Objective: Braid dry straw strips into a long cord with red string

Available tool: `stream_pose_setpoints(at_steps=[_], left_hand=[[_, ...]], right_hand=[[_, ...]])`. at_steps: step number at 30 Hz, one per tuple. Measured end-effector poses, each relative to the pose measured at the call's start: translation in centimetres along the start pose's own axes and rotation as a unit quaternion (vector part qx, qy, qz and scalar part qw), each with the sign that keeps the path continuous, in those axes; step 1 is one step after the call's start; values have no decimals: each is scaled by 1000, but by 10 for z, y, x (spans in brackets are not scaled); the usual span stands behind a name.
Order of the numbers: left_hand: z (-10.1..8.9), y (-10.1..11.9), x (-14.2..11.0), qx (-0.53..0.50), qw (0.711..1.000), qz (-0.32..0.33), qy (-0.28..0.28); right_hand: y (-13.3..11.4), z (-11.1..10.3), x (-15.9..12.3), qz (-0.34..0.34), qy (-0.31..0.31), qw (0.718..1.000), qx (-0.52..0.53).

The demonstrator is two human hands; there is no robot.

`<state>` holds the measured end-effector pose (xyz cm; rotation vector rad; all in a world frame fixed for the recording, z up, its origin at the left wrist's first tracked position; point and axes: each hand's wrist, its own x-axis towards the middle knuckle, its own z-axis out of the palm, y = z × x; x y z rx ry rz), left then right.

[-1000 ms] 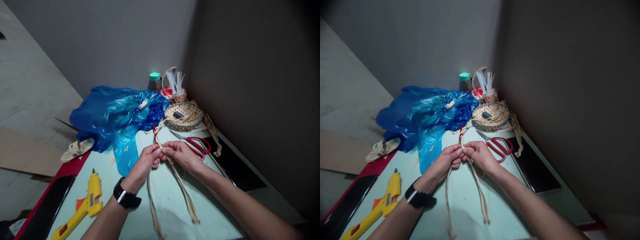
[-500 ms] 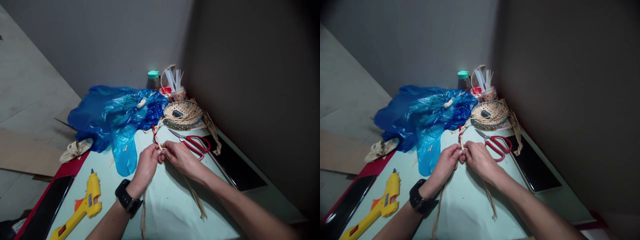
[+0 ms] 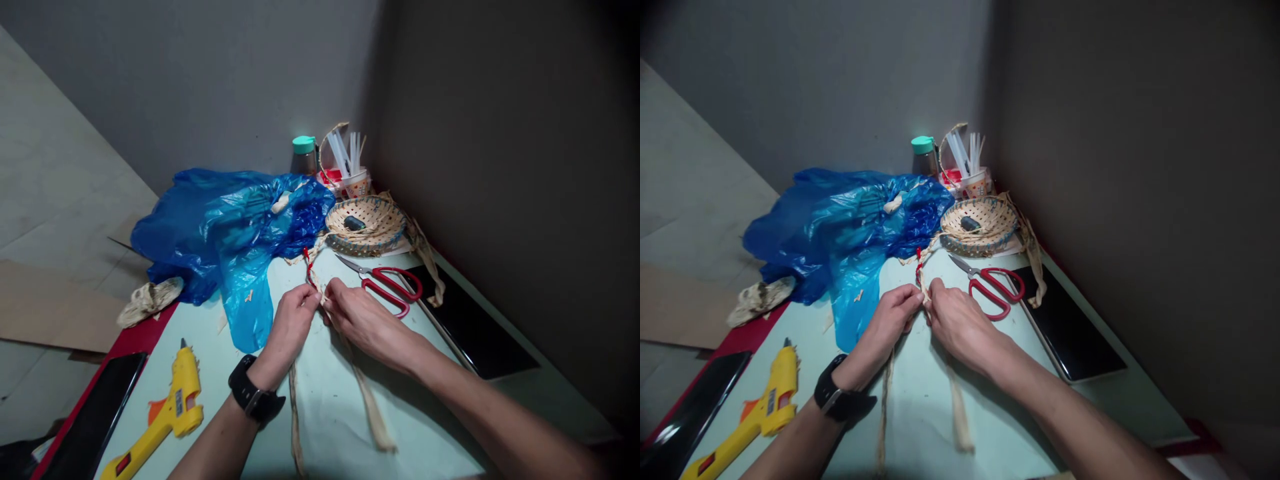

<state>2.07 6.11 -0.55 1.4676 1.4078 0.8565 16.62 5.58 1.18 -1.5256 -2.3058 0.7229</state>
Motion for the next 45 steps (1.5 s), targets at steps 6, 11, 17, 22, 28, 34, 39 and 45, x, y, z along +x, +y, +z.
stream_pose_setpoints(at_steps=[6,11,17,22,28,34,39,45], left_hand=[[-5,-5,-3,46,998,11,37],[-7,-5,-8,-65,996,-45,36],[-18,-5,-11,-251,957,-141,-38],[-28,-4,-6,-330,931,-137,-71],[-27,-6,-5,-355,921,-127,-98],[-27,-6,-6,-338,927,-139,-84],[-24,-7,-4,-318,935,-139,-74],[-24,-6,-5,-309,938,-135,-82]], right_hand=[[-14,-3,-7,-2,3,987,-160],[-27,20,-15,-76,-19,981,-178],[-26,30,-16,-164,-28,976,-141],[-12,-1,-2,-39,131,989,50],[4,8,26,-69,69,959,264],[23,-1,34,-66,150,966,202],[36,-8,38,-82,179,966,-167],[34,-6,37,-78,119,951,-276]])
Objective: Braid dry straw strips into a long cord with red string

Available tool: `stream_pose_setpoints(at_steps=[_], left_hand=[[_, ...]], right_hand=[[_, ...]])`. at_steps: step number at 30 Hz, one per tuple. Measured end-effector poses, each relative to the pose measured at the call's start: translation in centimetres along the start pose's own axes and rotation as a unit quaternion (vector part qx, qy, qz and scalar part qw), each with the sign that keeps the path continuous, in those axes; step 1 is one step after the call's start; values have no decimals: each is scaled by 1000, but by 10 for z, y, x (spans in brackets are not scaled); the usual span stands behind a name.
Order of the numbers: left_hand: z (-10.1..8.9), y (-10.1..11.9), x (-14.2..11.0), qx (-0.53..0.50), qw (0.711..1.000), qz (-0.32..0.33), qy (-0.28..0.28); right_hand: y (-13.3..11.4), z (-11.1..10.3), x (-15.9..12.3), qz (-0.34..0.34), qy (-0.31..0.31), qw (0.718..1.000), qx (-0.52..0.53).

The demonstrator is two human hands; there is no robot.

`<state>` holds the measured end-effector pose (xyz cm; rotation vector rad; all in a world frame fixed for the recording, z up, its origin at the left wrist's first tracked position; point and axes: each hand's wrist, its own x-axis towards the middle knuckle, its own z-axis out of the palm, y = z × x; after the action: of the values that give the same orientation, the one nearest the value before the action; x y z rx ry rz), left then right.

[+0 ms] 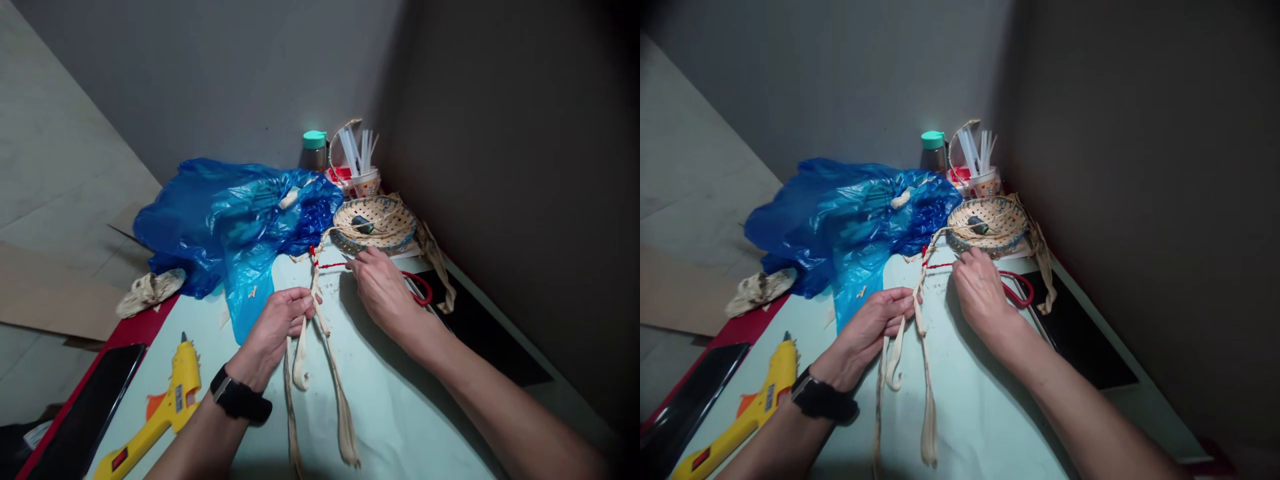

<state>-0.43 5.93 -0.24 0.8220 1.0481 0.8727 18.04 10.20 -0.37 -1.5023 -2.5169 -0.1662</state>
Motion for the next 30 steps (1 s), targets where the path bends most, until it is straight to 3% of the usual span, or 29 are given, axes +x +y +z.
stream_pose_setpoints(at_steps=[7,13,15,17,19,23,25,30], left_hand=[[4,-5,-2,1,1000,12,16],[8,-9,-3,28,999,36,29],[8,-10,-3,41,998,36,32],[9,-10,-3,47,998,37,30],[9,-11,-4,46,998,40,28],[11,-10,-5,43,998,54,5],[12,-10,-6,57,996,63,2],[15,-10,-10,134,987,72,56]], right_hand=[[-2,8,-4,-8,-17,1000,-3],[-13,-9,-16,14,122,991,54],[-20,-16,-19,17,139,986,94],[-29,-20,-21,23,107,980,164],[-37,-21,-23,39,28,961,272],[-46,-12,-24,75,-99,863,489],[-46,-6,-23,87,-109,835,532],[-43,5,-19,114,-73,829,543]])
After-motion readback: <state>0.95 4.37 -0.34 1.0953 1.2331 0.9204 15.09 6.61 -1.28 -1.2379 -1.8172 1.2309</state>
